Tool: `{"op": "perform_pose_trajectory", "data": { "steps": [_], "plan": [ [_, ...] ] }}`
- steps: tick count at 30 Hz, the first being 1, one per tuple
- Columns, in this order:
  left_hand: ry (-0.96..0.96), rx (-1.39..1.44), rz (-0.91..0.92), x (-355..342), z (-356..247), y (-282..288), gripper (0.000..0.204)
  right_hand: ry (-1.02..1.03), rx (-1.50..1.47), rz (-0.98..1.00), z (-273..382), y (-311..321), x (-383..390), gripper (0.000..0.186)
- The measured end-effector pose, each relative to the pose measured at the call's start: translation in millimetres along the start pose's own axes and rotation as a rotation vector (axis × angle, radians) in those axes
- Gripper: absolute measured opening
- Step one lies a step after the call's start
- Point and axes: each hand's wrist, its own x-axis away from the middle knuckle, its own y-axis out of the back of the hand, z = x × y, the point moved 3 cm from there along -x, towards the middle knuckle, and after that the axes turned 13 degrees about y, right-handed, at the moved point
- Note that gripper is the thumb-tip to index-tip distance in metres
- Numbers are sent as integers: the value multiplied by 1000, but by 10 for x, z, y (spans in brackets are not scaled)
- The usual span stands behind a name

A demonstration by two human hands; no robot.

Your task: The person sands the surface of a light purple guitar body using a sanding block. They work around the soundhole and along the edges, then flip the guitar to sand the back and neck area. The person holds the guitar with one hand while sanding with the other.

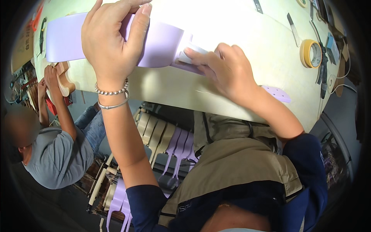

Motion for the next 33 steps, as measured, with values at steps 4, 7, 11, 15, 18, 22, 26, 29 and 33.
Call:
{"op": "perform_pose_trajectory", "data": {
  "steps": [4, 7, 11, 15, 18, 22, 26, 29, 33],
  "plan": [
    [-8, 11, 2, -8, 24, -11, 24, 32, 7, 73, -7, 83, -51, 23],
    [-35, 8, -19, -17, 22, 16, 24, -60, 55, 173, -335, 349, 146, 22],
    [-59, 54, -163, 34, -127, 43, 15, 28, 785, 254, -916, 544, 116, 44],
    [-64, 119, -179, 11, 12, -14, 11, 318, -34, 279, -288, 185, -129, 54],
    [-53, 8, -157, 34, 16, 8, 11, 505, 141, 240, -429, -93, -241, 52],
    [-85, 72, -200, 23, 70, -62, 11, 279, 377, 200, -1074, 118, -178, 49],
    [-105, 132, -213, 8, 24, -17, 11, 190, -58, 44, -921, 139, -151, 52],
    [-115, 101, -199, 15, -29, 5, 11, 324, -142, 97, -432, 39, -231, 49],
    [-118, 24, -197, 12, 52, -8, 11, 374, -93, 76, -376, -16, -245, 50]
  ]
}}
